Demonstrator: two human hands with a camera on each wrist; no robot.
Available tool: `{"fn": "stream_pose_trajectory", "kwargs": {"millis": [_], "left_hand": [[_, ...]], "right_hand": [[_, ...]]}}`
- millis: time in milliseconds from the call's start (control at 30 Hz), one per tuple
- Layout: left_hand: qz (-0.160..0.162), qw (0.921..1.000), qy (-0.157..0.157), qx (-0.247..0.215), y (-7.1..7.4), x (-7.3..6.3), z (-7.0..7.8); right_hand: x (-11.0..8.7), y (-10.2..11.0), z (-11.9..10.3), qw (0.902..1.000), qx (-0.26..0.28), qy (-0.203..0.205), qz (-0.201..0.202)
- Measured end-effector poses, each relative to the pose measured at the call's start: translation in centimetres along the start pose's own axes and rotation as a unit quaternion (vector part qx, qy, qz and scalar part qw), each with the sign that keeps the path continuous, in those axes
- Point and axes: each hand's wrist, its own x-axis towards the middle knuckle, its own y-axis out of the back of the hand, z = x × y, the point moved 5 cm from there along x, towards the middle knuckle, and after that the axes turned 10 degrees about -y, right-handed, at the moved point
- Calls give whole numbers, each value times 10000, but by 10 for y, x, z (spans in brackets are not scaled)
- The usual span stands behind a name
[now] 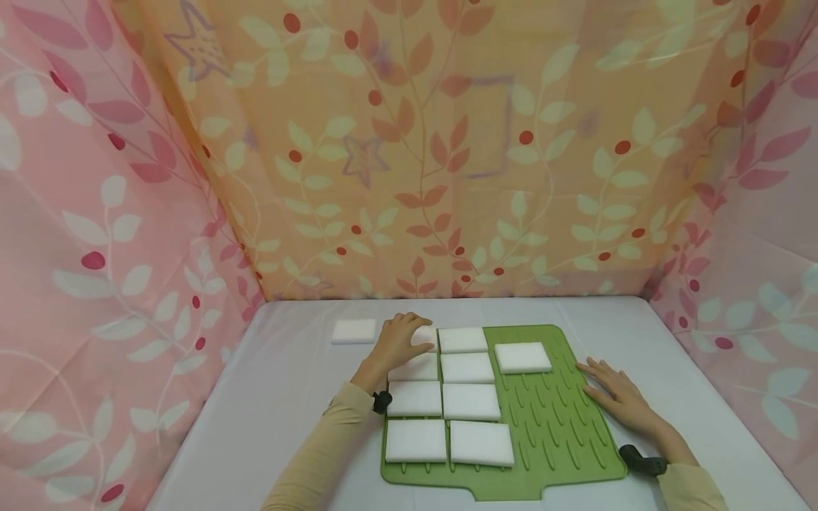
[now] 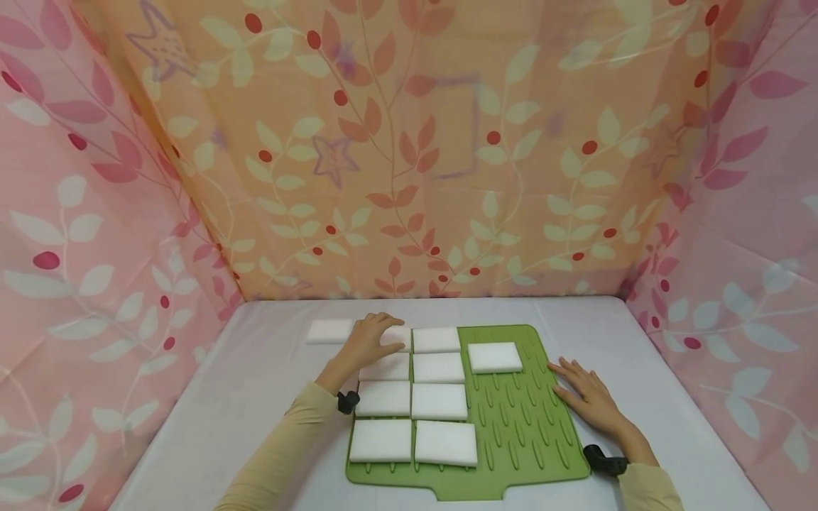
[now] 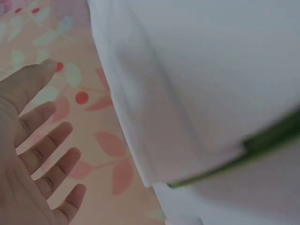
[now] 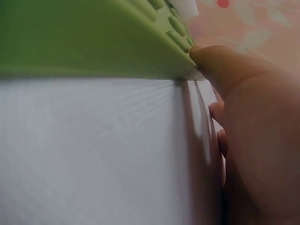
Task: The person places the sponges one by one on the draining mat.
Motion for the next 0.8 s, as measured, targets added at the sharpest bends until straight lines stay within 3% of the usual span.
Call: {"fn": "stream_pose_trajectory", "kwargs": {"millis": [300,500,800], "left_hand": [[288,9992,289,50,9,-23,-34],[408,9973,608,99,7,-38,-67],[728,9957,556,156,7,-55,-103]], "right_hand": [[0,-1,2,10000,-9,-62,4],[-1,0,1,10000,23,-41,26],[-2,1,-3,10000,0,56,72]]}}
